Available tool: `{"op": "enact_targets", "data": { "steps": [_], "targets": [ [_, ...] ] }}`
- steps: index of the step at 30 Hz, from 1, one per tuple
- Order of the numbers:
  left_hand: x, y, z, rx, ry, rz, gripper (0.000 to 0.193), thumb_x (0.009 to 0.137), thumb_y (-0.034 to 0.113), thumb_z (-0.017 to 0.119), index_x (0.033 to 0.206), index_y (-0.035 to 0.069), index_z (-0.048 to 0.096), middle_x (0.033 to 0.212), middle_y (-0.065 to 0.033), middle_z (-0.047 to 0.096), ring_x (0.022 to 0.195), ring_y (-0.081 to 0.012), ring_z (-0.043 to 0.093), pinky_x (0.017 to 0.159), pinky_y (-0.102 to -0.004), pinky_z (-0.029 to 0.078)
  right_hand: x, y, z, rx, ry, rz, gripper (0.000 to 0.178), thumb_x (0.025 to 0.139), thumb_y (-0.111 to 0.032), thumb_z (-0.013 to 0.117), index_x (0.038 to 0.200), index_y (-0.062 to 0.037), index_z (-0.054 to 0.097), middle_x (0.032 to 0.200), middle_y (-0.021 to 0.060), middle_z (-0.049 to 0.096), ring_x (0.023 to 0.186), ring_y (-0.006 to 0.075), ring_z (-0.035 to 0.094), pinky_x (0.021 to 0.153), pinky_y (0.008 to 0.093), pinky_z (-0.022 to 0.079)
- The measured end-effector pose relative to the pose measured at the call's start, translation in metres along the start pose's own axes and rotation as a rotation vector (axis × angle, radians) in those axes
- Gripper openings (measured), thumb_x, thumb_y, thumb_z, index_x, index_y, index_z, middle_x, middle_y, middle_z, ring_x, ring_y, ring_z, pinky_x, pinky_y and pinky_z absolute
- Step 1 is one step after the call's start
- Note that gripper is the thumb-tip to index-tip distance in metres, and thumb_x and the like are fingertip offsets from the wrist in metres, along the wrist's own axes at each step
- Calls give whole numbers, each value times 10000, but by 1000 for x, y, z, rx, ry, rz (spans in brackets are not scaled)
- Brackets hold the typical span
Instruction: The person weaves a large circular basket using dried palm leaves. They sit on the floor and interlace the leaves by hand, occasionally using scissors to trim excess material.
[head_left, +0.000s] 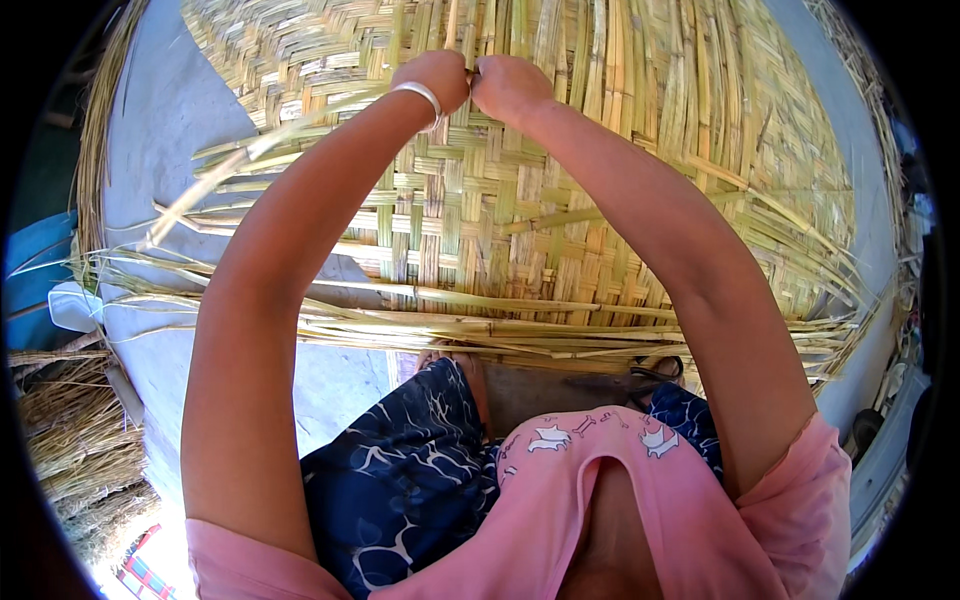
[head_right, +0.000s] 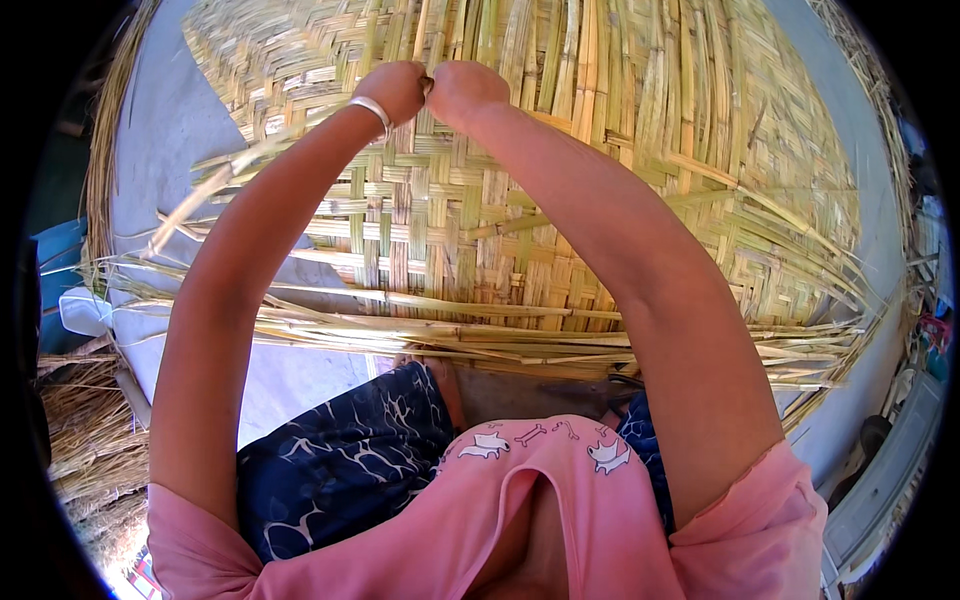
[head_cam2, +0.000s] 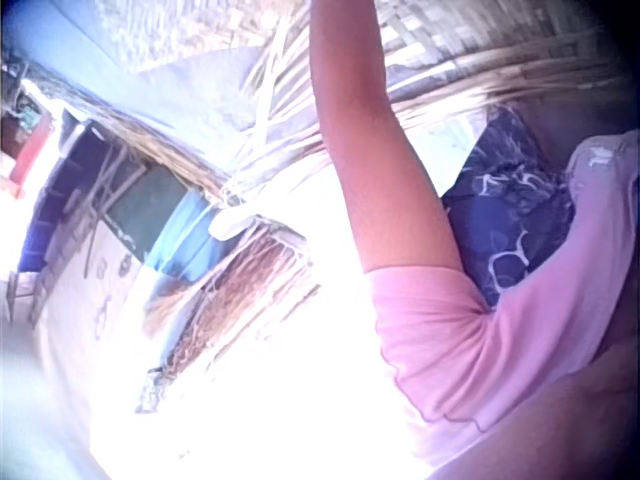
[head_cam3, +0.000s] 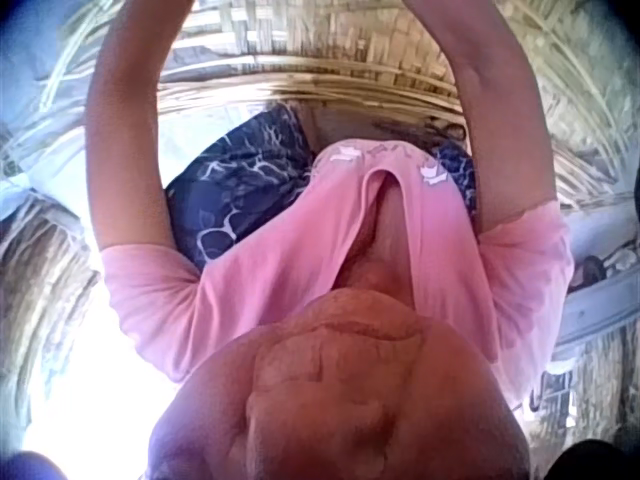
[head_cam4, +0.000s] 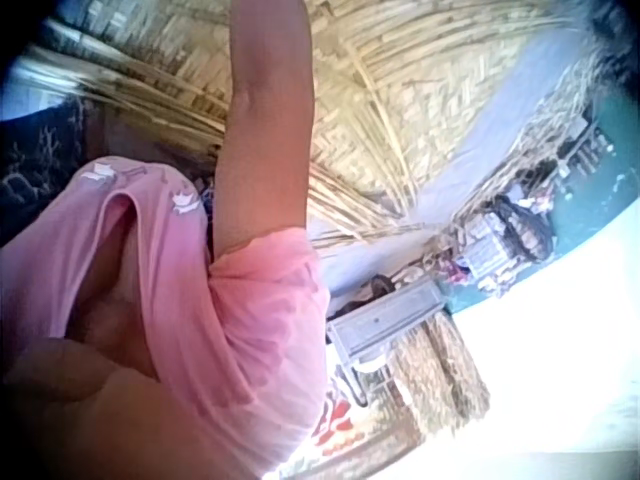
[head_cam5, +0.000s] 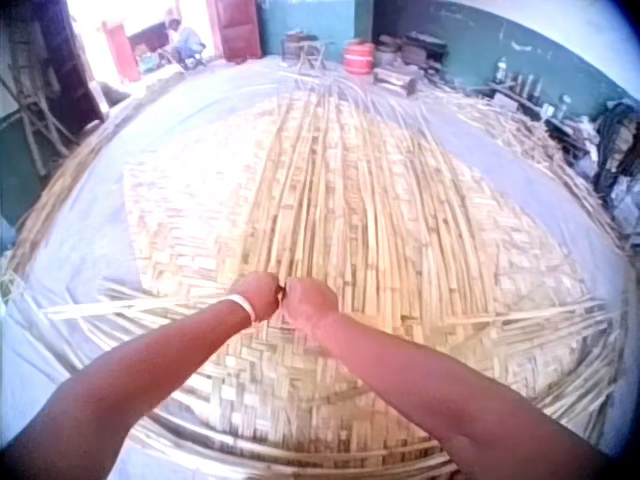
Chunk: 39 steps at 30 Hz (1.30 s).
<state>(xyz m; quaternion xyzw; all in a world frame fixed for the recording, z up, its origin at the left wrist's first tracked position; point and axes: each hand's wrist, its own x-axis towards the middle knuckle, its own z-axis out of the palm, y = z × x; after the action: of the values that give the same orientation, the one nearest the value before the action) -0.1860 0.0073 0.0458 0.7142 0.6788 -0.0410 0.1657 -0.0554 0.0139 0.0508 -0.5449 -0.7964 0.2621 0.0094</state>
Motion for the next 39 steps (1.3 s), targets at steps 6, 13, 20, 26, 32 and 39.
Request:
{"op": "enact_targets", "data": {
  "steps": [6,13,20,26,32,39],
  "targets": [
    [1,-28,-3,-297,-43,271,245,894,212,502,938,9,631,780,-173,638,720,-332,609,693,-395,493,-6,0,-13,-20,-23,-67,246,809,-129,485,965,-85,669,946,123,664,885,285,638,743,402,512],
    [-14,-11,11,-52,148,87,180,837,102,504,954,43,629,846,-204,641,804,-376,612,737,-441,484,-10,-2,-6,17,-12,-54,243,808,-143,481,936,-78,677,950,126,668,914,287,636,753,404,512],
    [-4,13,3,-26,130,-2,193,826,209,558,949,82,637,956,-161,653,905,-332,625,770,-428,506,-5,4,-12,-13,40,-3,247,807,-181,497,936,-78,680,944,113,671,897,286,637,746,393,514],
    [44,-32,22,172,-82,-115,363,806,356,623,991,48,675,1002,-153,659,916,-306,639,788,-391,513,-19,-20,-18,50,-80,-97,252,827,-186,475,942,-68,666,925,122,669,878,291,635,751,393,511],
    [12,-16,-17,-814,-121,-112,262,906,216,504,1015,15,632,760,-44,631,648,-97,581,550,-211,456,-13,15,-25,138,39,-80,263,848,-180,448,1006,-36,600,942,171,646,882,318,624,775,423,494],
    [-13,-27,-28,-750,-128,27,274,914,243,507,1029,23,623,802,-38,628,659,-89,571,597,-223,463,2,12,-28,140,-3,-50,247,832,-137,471,1013,-32,603,935,162,646,869,299,630,756,402,498]
  ]
}}
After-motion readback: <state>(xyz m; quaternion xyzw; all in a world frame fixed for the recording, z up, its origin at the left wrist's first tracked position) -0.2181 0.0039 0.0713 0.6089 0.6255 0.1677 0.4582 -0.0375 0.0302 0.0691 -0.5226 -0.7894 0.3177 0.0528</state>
